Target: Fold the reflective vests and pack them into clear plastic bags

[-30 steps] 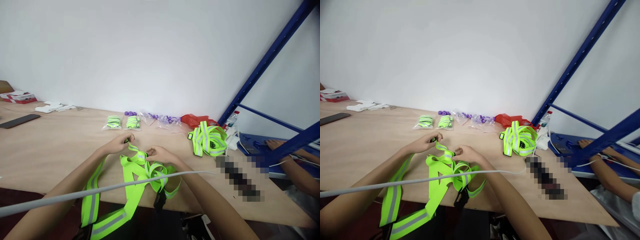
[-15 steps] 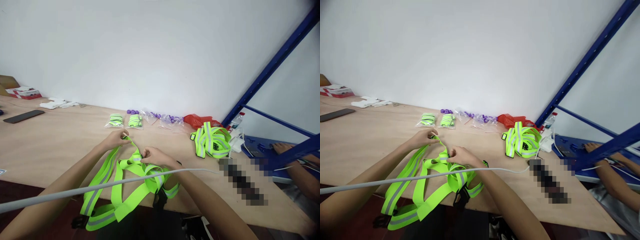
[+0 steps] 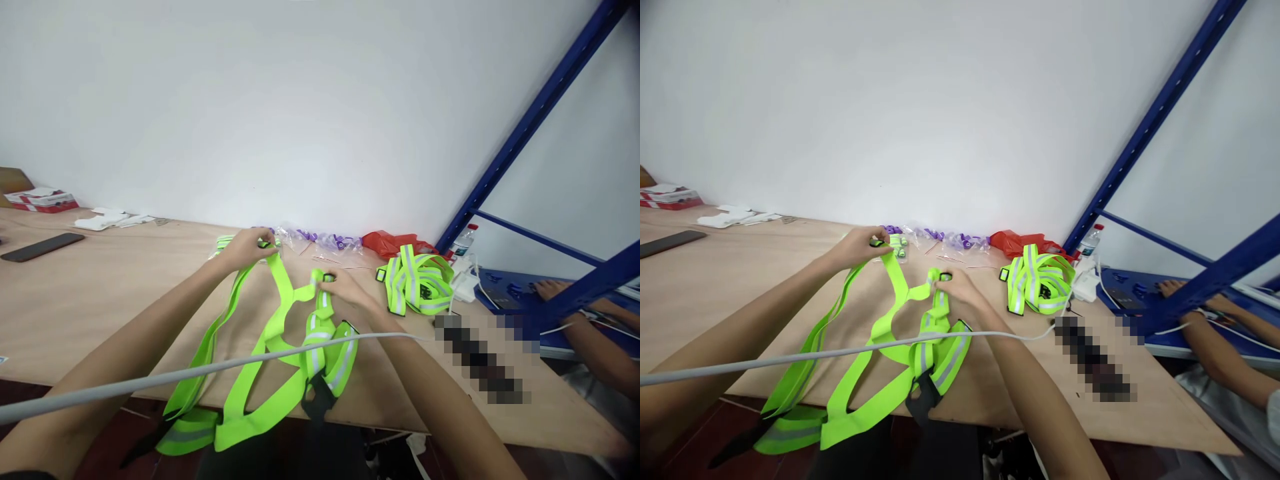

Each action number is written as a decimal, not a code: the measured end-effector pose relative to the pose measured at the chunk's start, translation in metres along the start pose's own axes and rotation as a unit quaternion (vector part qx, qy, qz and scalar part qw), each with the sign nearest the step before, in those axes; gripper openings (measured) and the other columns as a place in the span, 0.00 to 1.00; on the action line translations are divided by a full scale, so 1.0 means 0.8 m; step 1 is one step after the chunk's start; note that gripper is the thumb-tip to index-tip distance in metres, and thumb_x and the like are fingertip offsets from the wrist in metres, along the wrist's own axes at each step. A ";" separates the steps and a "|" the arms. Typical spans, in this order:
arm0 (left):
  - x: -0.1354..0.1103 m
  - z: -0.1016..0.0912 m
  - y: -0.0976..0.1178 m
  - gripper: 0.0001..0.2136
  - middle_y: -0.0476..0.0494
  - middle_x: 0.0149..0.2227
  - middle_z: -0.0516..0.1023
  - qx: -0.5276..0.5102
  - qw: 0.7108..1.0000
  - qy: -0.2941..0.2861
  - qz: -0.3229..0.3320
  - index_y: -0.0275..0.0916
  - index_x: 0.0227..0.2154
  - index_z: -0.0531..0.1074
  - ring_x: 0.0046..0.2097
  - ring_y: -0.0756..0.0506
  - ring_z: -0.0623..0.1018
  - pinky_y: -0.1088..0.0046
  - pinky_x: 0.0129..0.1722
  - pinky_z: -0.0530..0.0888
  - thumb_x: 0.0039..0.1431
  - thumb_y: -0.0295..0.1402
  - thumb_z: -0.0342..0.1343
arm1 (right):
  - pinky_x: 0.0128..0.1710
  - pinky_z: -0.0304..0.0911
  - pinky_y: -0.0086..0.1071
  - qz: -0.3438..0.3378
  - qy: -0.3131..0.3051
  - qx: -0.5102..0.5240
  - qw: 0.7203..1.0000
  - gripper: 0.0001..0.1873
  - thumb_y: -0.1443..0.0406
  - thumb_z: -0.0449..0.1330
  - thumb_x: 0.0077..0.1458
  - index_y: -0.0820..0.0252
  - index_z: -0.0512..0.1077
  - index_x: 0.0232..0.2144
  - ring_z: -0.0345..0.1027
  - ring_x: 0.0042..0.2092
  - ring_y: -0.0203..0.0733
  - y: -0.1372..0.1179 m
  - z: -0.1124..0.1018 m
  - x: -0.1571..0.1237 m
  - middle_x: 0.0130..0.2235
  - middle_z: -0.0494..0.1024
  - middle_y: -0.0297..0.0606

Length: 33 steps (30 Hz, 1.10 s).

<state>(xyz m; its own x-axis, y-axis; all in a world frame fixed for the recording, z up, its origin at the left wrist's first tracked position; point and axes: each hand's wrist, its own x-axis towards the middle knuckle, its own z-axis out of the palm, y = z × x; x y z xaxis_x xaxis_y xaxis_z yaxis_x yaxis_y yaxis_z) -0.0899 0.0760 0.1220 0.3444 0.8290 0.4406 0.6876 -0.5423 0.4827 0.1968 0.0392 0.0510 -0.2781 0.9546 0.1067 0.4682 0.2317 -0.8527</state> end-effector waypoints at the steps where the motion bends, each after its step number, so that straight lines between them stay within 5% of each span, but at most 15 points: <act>1: 0.011 -0.004 0.004 0.10 0.46 0.36 0.81 -0.003 1.000 0.012 0.000 0.41 0.32 0.74 0.38 0.43 0.77 0.70 0.40 0.70 0.54 0.43 0.61 | 0.35 0.66 0.32 0.001 0.036 0.009 0.999 0.13 0.60 0.64 0.45 0.60 0.73 0.34 0.69 0.36 0.40 0.004 -0.020 0.001 0.34 0.76 0.35; 5: 0.045 -0.011 0.014 0.10 0.45 0.39 0.81 -0.013 0.998 0.054 -0.004 0.40 0.34 0.75 0.39 0.43 0.77 0.69 0.42 0.70 0.56 0.42 0.60 | 0.34 0.70 0.34 0.016 0.162 0.030 0.986 0.23 0.53 0.64 0.47 0.57 0.70 0.43 0.69 0.36 0.41 0.017 -0.084 -0.006 0.35 0.72 0.34; 10: 0.052 0.001 0.006 0.10 0.44 0.40 0.81 -0.019 0.999 0.037 -0.014 0.41 0.36 0.75 0.37 0.44 0.77 0.70 0.39 0.70 0.55 0.40 0.61 | 0.35 0.72 0.38 0.020 0.229 -0.001 0.973 0.26 0.52 0.64 0.47 0.57 0.69 0.46 0.69 0.36 0.41 0.022 -0.120 -0.028 0.37 0.72 0.34; 15: 0.041 0.007 -0.006 0.11 0.47 0.30 0.78 -0.015 0.998 -0.038 -0.039 0.42 0.33 0.77 0.32 0.43 0.75 0.72 0.31 0.68 0.44 0.35 0.67 | 0.50 0.65 0.44 -0.027 0.245 -0.098 0.964 0.22 0.62 0.67 0.44 0.55 0.74 0.45 0.70 0.45 0.49 0.010 -0.129 -0.052 0.47 0.76 0.40; 19: 0.033 -0.012 0.003 0.16 0.50 0.23 0.72 -0.048 0.987 -0.141 -0.057 0.43 0.34 0.80 0.25 0.46 0.71 0.73 0.23 0.64 0.42 0.42 0.71 | 0.54 0.62 0.45 -0.109 0.244 -0.225 0.937 0.23 0.63 0.62 0.51 0.55 0.74 0.51 0.68 0.53 0.53 -0.006 -0.132 -0.063 0.51 0.74 0.44; 24: 0.016 -0.020 0.028 0.18 0.52 0.18 0.65 -0.303 0.900 -0.280 -0.143 0.42 0.41 0.80 0.17 0.52 0.62 0.75 0.16 0.58 0.48 0.43 0.71 | 0.42 0.65 0.39 -0.110 0.221 -0.139 0.959 0.23 0.59 0.64 0.52 0.56 0.74 0.51 0.67 0.39 0.45 -0.031 -0.120 -0.065 0.47 0.76 0.41; 27: 0.009 -0.008 0.044 0.13 0.52 0.16 0.65 -0.418 0.853 -0.251 -0.188 0.38 0.36 0.81 0.15 0.54 0.62 0.78 0.13 0.56 0.47 0.34 0.73 | 0.36 0.63 0.36 -0.101 0.186 -0.075 0.974 0.26 0.57 0.65 0.52 0.55 0.74 0.53 0.64 0.34 0.42 -0.051 -0.102 -0.069 0.40 0.76 0.37; 33: 0.006 0.013 0.056 0.12 0.42 0.27 0.80 -0.505 0.826 -0.154 -0.197 0.37 0.38 0.77 0.18 0.52 0.71 0.78 0.16 0.69 0.49 0.32 0.69 | 0.42 0.65 0.38 -0.124 0.155 -0.032 0.980 0.26 0.55 0.67 0.49 0.55 0.74 0.51 0.69 0.40 0.45 -0.070 -0.095 -0.073 0.45 0.78 0.39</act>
<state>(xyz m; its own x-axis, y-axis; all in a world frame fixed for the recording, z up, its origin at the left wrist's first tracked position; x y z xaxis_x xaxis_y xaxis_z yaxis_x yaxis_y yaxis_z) -0.0510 0.0571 0.1379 0.4743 0.8794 -0.0406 -0.0442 0.0699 0.9966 0.2502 -0.0150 0.1316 -0.1272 0.8764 0.4646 0.4726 0.4653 -0.7484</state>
